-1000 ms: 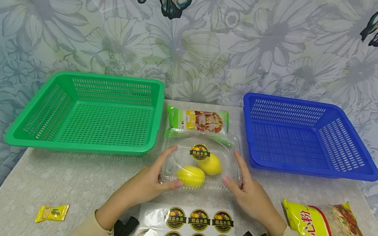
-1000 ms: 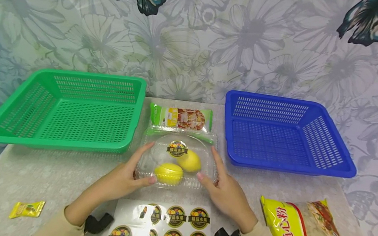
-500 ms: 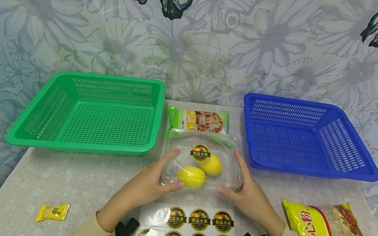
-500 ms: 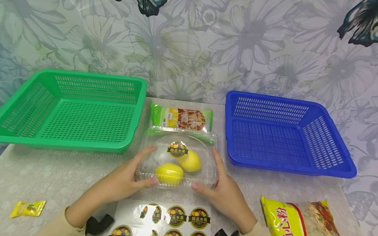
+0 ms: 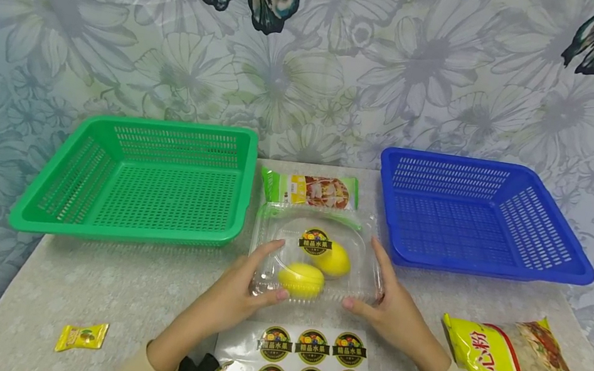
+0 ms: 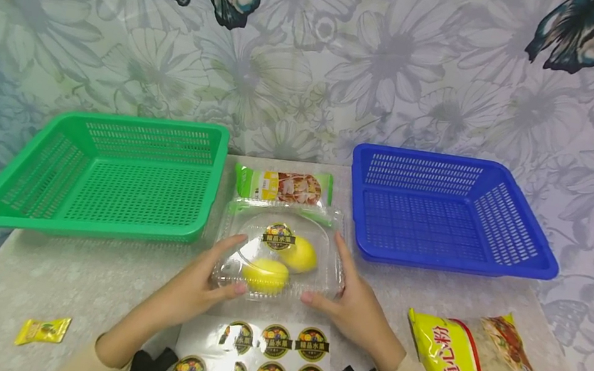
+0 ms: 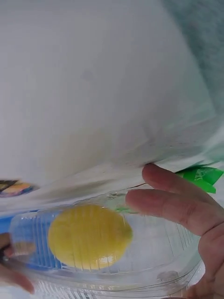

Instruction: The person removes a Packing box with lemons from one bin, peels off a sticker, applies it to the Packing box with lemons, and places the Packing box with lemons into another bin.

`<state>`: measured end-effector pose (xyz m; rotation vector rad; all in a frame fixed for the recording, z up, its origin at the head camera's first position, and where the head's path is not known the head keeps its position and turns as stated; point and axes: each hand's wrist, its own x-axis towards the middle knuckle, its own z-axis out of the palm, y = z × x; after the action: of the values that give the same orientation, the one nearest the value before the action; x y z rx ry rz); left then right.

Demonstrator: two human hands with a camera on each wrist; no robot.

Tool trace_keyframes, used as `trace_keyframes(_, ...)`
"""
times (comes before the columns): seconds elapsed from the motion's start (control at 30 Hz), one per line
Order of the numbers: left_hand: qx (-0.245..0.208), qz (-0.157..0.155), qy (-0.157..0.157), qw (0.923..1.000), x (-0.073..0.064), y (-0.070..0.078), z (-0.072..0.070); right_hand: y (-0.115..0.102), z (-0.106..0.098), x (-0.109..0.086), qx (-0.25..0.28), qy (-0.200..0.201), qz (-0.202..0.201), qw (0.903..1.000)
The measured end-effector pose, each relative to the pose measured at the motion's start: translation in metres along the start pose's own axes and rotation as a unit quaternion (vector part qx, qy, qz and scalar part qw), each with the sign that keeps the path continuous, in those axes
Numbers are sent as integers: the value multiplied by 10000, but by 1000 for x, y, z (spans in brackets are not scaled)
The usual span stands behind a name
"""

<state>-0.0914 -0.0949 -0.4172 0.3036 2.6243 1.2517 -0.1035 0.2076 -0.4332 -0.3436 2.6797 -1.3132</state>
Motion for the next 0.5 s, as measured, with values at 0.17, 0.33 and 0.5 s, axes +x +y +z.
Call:
trace_keyframes(0.17,-388,57,21,9992,-3,1,1,-1,-3,-5,217,-47,46,9997)
trace_keyframes(0.33,-894,271,-102,9956,-5,2,-1,-3,-4,-7,179,27,-88,9998)
trace_keyframes(0.5,-1152,248,-177,9929,-6,2,-1,-5,-3,-8,160,59,-160,9997)
